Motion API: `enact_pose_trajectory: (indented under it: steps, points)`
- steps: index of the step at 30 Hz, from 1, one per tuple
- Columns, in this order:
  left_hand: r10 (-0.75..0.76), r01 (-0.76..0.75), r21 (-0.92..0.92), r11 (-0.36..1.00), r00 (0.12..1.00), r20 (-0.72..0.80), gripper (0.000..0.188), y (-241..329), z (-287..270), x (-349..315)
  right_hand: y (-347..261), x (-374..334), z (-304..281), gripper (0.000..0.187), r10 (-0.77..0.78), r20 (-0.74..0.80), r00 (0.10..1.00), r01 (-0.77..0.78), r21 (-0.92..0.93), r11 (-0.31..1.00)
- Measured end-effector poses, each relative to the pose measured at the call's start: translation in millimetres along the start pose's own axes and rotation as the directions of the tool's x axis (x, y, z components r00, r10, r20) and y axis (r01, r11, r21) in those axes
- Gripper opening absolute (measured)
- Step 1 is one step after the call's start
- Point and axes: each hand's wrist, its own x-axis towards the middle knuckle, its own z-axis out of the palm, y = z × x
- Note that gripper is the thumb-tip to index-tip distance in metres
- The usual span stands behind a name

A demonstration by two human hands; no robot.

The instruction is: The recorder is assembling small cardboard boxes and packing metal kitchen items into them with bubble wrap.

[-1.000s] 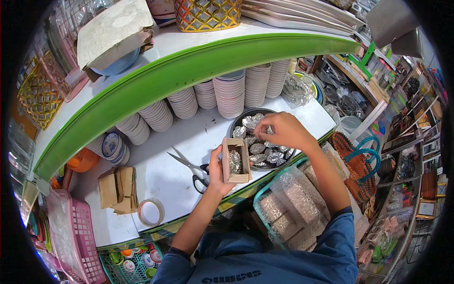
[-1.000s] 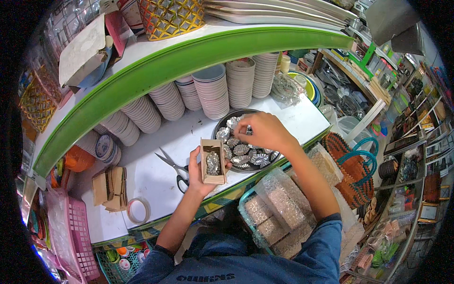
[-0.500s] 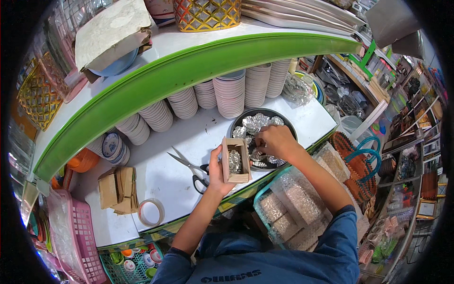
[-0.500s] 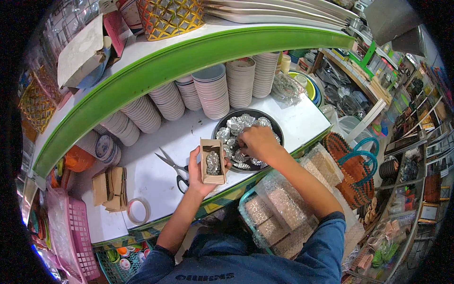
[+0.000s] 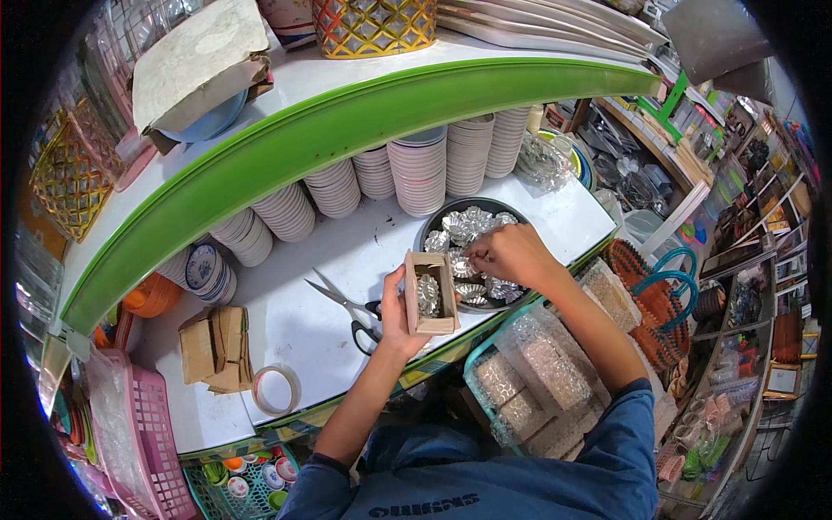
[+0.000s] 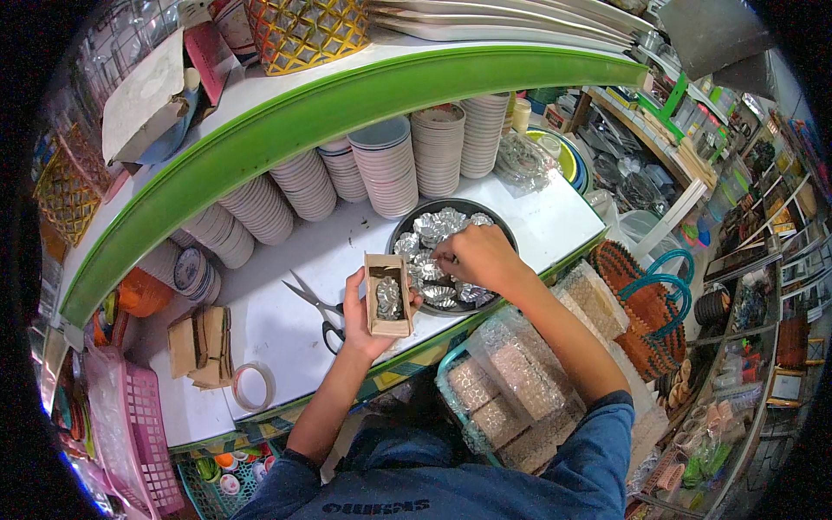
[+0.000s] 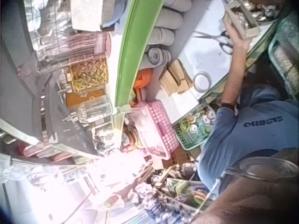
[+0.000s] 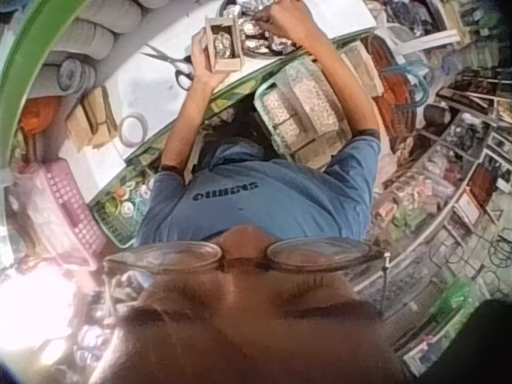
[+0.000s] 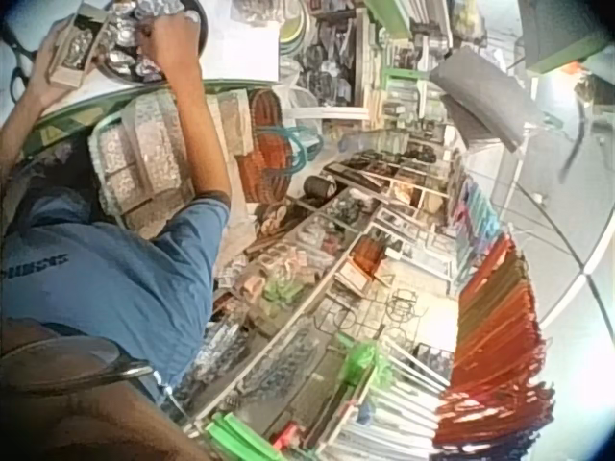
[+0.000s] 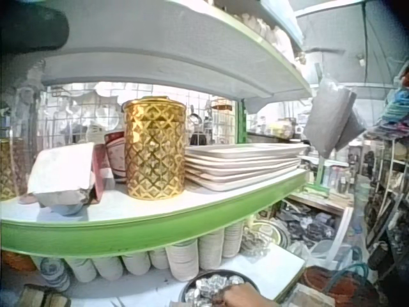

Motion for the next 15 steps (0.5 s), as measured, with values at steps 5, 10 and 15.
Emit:
enact_pose_trajectory:
  steps: [5, 10, 15]
  points:
    - [0.001, -0.001, 0.008, 1.0, 1.0, 0.0, 0.054, 1, 0, -2, -5, -3, -1, 0.014, 0.06, 0.057, 0.997, -0.061, 0.01, 0.998]
    - [0.0, 0.0, 0.029, 1.0, 1.0, -0.003, 0.055, -1, 2, 0, 3, -5, -5, 0.013, -0.072, -0.192, 0.979, 0.088, 0.076, 0.993]
    - [0.008, -0.007, 0.045, 0.999, 1.0, -0.021, 0.056, 0, 1, -1, -12, -1, -42, 0.011, 0.065, -0.143, 0.988, 0.009, 0.469, 0.883]
